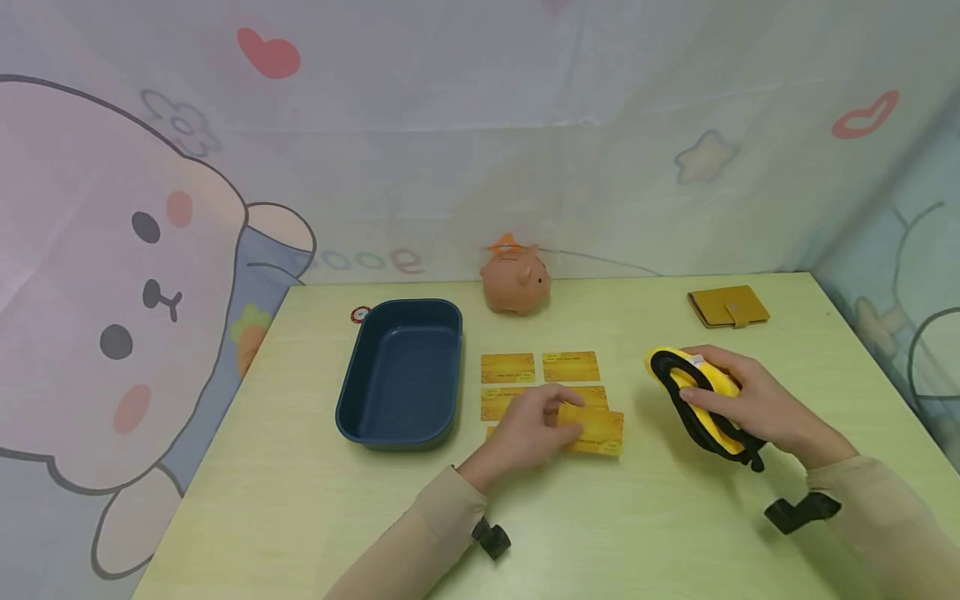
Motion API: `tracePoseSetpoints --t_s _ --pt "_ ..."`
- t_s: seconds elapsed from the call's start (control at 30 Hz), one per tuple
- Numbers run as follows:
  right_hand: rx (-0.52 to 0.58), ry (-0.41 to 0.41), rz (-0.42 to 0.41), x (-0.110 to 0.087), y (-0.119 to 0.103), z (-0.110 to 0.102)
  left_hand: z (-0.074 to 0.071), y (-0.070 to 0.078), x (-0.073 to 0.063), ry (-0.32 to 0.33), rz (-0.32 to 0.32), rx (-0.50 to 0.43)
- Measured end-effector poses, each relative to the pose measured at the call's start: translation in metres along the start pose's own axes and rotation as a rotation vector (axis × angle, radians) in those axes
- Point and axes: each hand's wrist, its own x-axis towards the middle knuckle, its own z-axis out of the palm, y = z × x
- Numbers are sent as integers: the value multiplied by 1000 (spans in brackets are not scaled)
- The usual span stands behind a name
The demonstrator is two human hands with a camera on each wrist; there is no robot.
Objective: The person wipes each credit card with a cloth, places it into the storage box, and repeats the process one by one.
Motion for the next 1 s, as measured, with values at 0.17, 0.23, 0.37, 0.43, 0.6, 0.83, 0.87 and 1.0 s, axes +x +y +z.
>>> tracePoseSetpoints --t_s 0.17,0.23,0.37,0.43,0.6,0.83,0.87,1.0 --pt "-71 19 -55 1 -6 6 1 0 0 21 -21 -83" --pt "-82 22 -73 1 -9 7 1 -1 0 20 -30 -117" --pt "-95 31 -99 2 -13 9 2 -3 0 16 -51 -202" --pt "-94 36 -113 3 -14 11 2 -4 2 13 -52 -243" --pt "-72 26 -132 5 -18 13 1 -7 4 -30 -38 -324" --pt "-54 0 -135 8 -25 20 -1 -7 4 -53 -18 -354" --pt "-52 -3 -145 9 -26 21 -1 -7 4 -50 -17 -360" --pt "-87 -5 -241 13 -31 28 -3 -5 3 -43 -39 -381"
